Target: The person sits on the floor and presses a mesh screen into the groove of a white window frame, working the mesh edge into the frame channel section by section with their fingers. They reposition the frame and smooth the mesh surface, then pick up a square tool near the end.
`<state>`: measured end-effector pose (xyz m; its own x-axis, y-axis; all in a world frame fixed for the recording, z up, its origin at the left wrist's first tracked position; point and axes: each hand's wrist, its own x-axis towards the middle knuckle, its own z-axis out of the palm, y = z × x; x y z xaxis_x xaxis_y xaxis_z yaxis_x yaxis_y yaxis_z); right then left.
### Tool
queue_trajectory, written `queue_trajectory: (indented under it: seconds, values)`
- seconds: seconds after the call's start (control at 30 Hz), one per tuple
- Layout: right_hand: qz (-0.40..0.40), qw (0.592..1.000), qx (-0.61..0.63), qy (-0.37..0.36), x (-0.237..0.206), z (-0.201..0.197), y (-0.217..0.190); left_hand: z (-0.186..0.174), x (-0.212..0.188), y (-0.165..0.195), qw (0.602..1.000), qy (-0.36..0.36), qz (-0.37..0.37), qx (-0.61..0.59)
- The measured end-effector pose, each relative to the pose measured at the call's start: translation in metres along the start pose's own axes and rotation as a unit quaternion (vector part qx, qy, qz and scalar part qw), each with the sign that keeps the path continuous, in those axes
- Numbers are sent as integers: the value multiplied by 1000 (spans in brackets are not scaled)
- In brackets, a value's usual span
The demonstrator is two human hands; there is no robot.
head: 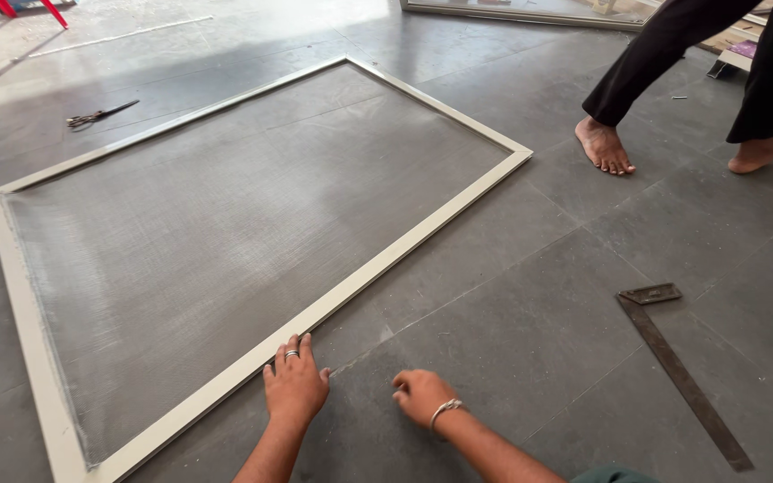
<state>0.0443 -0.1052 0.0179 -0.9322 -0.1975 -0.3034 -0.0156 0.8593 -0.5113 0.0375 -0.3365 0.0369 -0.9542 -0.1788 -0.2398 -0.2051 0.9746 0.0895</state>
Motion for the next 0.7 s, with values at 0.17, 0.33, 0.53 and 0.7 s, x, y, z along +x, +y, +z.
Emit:
queue_trajectory:
  seconds: [0.17, 0.33, 0.53, 0.7]
  values:
    - [63, 992, -98, 54, 100, -66, 55, 4, 83, -6, 994, 28, 19, 99]
    - [-36, 964, -243, 102, 224, -96, 52, 17, 136, -25, 992, 12, 32, 120]
    - [-132, 912, -377, 96, 322, -101, 47, 22, 173, -41, 994, -34, 58, 85]
    - [-150, 891, -416, 102, 329, -107, 58, 28, 164, -50, 988, -76, 110, 73]
